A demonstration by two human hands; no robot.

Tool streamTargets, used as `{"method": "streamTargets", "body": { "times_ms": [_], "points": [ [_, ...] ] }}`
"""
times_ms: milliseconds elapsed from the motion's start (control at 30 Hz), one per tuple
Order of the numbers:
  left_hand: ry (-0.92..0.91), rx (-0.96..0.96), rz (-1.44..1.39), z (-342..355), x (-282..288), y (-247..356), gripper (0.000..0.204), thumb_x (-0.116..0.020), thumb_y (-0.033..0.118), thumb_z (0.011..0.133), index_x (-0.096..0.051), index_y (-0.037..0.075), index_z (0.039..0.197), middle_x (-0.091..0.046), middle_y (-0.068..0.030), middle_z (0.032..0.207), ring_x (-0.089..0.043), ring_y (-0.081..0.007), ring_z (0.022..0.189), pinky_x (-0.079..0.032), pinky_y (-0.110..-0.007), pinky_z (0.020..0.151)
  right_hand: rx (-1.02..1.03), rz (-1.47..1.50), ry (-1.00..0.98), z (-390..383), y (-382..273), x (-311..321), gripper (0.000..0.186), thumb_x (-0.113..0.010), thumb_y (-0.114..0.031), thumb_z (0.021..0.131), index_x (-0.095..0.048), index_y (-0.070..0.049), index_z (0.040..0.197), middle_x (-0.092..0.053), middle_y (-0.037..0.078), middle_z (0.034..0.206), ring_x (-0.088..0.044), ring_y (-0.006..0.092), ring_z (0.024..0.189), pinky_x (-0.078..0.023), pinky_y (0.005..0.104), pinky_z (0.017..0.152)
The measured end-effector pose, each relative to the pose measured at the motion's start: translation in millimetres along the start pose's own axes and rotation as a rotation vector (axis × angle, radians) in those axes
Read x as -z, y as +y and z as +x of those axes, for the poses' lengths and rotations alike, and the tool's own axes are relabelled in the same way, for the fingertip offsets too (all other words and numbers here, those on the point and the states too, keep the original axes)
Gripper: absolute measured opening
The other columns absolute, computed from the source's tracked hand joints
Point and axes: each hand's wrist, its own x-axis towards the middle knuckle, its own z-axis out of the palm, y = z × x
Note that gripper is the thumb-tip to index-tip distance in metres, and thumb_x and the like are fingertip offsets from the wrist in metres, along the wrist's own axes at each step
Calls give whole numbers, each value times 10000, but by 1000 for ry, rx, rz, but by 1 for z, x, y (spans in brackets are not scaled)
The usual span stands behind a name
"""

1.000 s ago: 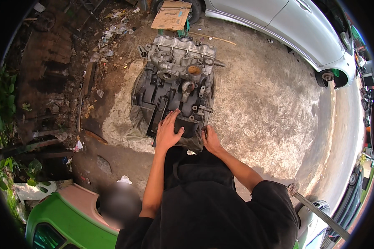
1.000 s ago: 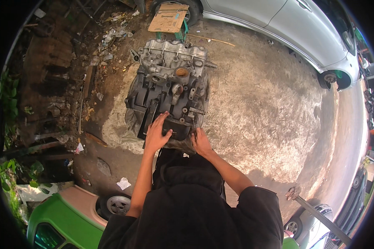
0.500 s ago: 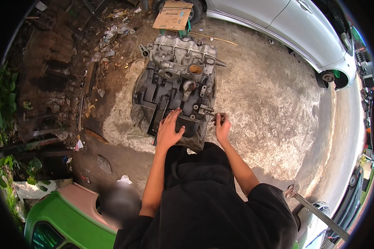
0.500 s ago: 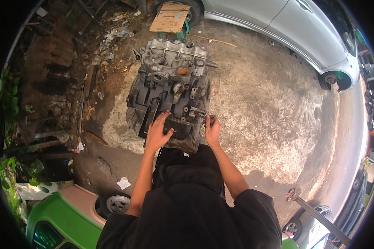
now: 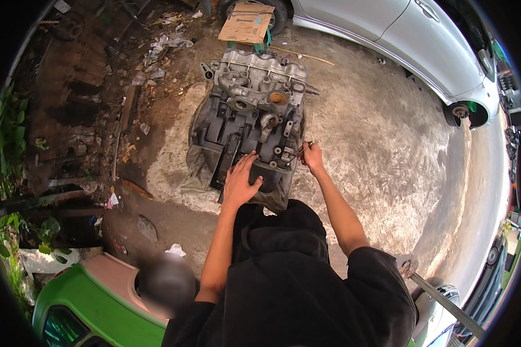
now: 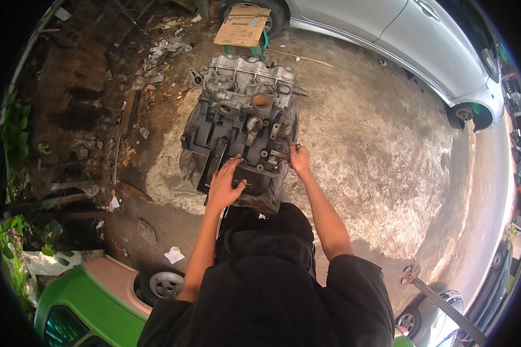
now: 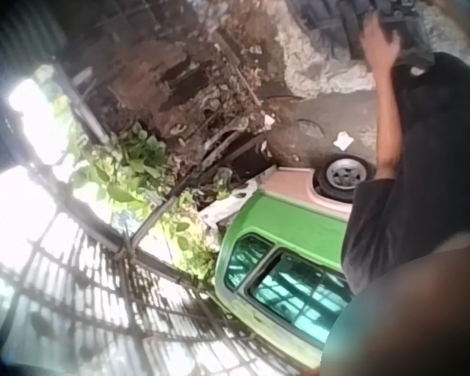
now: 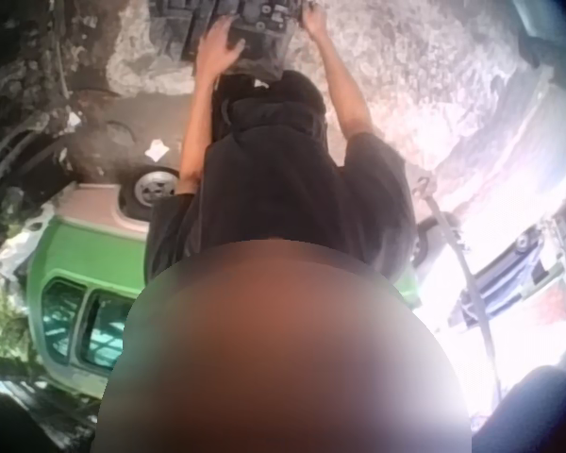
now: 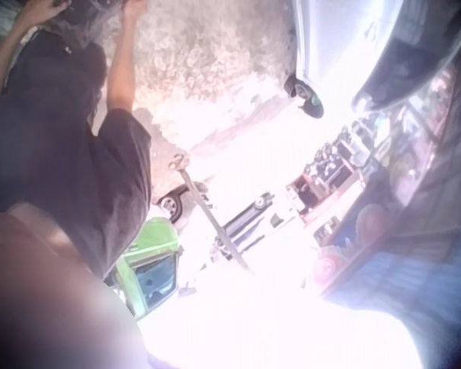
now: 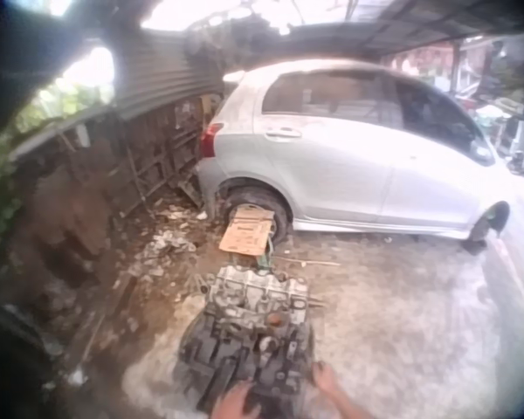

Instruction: The person uses a wrench to tighten bolts on a car engine block resting on a cloth on the ground. They repeatedly turn the wrench on several bolts, then place the wrench on a nearby cardboard box and continue tightening by hand.

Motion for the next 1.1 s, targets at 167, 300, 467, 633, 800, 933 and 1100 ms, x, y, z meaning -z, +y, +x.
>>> {"method": "streamTargets", "body": {
  "times_ms": [167, 300, 467, 633, 800, 933, 1100],
  "points": [
    [4, -4, -13, 0, 0, 0, 709, -713, 252, 853, -454, 169, 1508, -459, -15, 1602, -403, -258, 1497, -342, -509, 1171, -15, -59, -94, 13, -4, 2, 482, -510, -314, 1074, -670, 56, 809, -664, 133, 580, -611, 192, 450, -478, 350, 452],
    [1, -2, -16, 0, 1, 0, 712, -713, 255, 854, -450, 173, 1510, -458, -14, 1602, -404, -258, 1496, -341, -513, 1172, -10, -61, -156, 17, -9, 3, 443, -475, -282, 1089, -640, 42, 835, -649, 131, 579, -568, 184, 430, -442, 339, 433],
    [-5, 9, -9, 0, 1, 1, 713, -715, 263, 855, -449, 179, 1512, -463, -12, 1598, -411, -256, 1491, -336, -525, 1173, -35, -38, -157, 13, -15, 2, 409, -446, -240, 1099, -622, 41, 859, -643, 135, 585, -553, 184, 430, -428, 335, 433],
    [-1, -7, -14, 0, -1, 0, 718, -718, 269, 853, -449, 182, 1513, -471, -15, 1592, -416, -255, 1489, -332, -530, 1176, -88, -30, -177, 13, -22, 2, 392, -455, -224, 1096, -619, 47, 865, -642, 137, 588, -562, 189, 441, -432, 336, 440],
    [-3, -6, 0, 0, -2, 0, 715, -715, 270, 855, -453, 182, 1515, -474, -15, 1591, -418, -249, 1488, -328, -526, 1179, -96, -51, -267, 18, -32, 2, 358, -465, -240, 1093, -581, 45, 911, -636, 140, 602, -566, 194, 449, -427, 336, 436],
    [-7, 1, -5, 0, -1, 0, 715, -711, 275, 857, -454, 182, 1517, -476, -13, 1590, -418, -246, 1487, -329, -523, 1179, -110, -75, -291, 20, -36, 1, 338, -465, -247, 1092, -554, 37, 932, -629, 136, 608, -567, 196, 451, -424, 334, 431],
    [3, -6, 2, 0, -1, 1, 715, -714, 279, 857, -454, 183, 1516, -472, -6, 1593, -418, -248, 1487, -333, -515, 1177, -216, 64, -266, 24, -31, 2, 353, -466, -250, 1081, -576, 37, 909, -617, 130, 585, -542, 197, 431, -417, 332, 423]
  ]
}}
